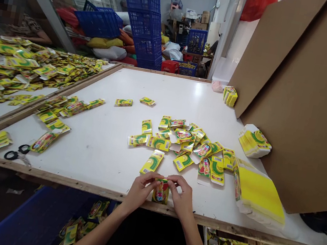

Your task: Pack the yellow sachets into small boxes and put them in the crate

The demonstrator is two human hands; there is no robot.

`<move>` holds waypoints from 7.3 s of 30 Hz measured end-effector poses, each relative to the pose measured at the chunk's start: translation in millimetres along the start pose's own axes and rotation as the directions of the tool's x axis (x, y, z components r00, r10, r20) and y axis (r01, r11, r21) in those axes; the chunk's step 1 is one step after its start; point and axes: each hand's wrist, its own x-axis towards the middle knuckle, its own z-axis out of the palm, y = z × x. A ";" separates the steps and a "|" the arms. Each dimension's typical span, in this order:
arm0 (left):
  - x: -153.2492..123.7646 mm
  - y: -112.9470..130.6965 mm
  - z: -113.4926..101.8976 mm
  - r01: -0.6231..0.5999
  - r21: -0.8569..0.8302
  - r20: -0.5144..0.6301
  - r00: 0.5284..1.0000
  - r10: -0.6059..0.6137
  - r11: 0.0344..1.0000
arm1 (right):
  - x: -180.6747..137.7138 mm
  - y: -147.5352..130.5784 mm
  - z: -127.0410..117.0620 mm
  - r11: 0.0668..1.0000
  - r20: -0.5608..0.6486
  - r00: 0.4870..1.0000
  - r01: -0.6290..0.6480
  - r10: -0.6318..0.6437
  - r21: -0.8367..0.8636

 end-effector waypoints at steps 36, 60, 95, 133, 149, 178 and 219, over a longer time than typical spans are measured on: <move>11.9 -14.0 -7.5 0.046 -0.121 0.163 0.986 -0.026 0.992 | 4.7 17.1 13.9 0.988 0.004 0.995 -0.097 0.097 0.124; 15.9 -2.3 4.6 0.007 -0.037 -0.122 0.992 -0.012 0.999 | 17.6 -0.1 17.2 0.997 -0.048 0.999 -0.023 0.020 -0.075; 122.4 -18.6 -260.1 0.309 0.882 -0.332 0.943 0.004 0.356 | -0.6 18.6 16.9 0.990 -0.050 0.989 -0.139 0.138 -0.015; 8.0 -8.4 -5.6 0.006 -0.063 0.100 0.995 0.000 0.998 | -7.0 8.7 13.3 0.995 0.002 1.000 -0.001 0.001 0.099; 5.3 -4.2 11.4 -0.012 -0.283 0.077 0.996 0.035 0.959 | 7.1 9.7 1.7 0.994 -0.035 0.993 0.111 -0.110 0.022; 3.3 -5.0 14.2 0.061 -0.189 0.019 0.998 -0.058 0.980 | 3.2 1.9 -0.9 0.992 0.035 0.993 0.117 -0.116 -0.043; -6.4 -11.6 1.4 0.057 -0.187 0.015 0.998 -0.055 0.981 | -1.9 9.9 19.4 0.999 -0.016 1.000 0.019 -0.019 0.048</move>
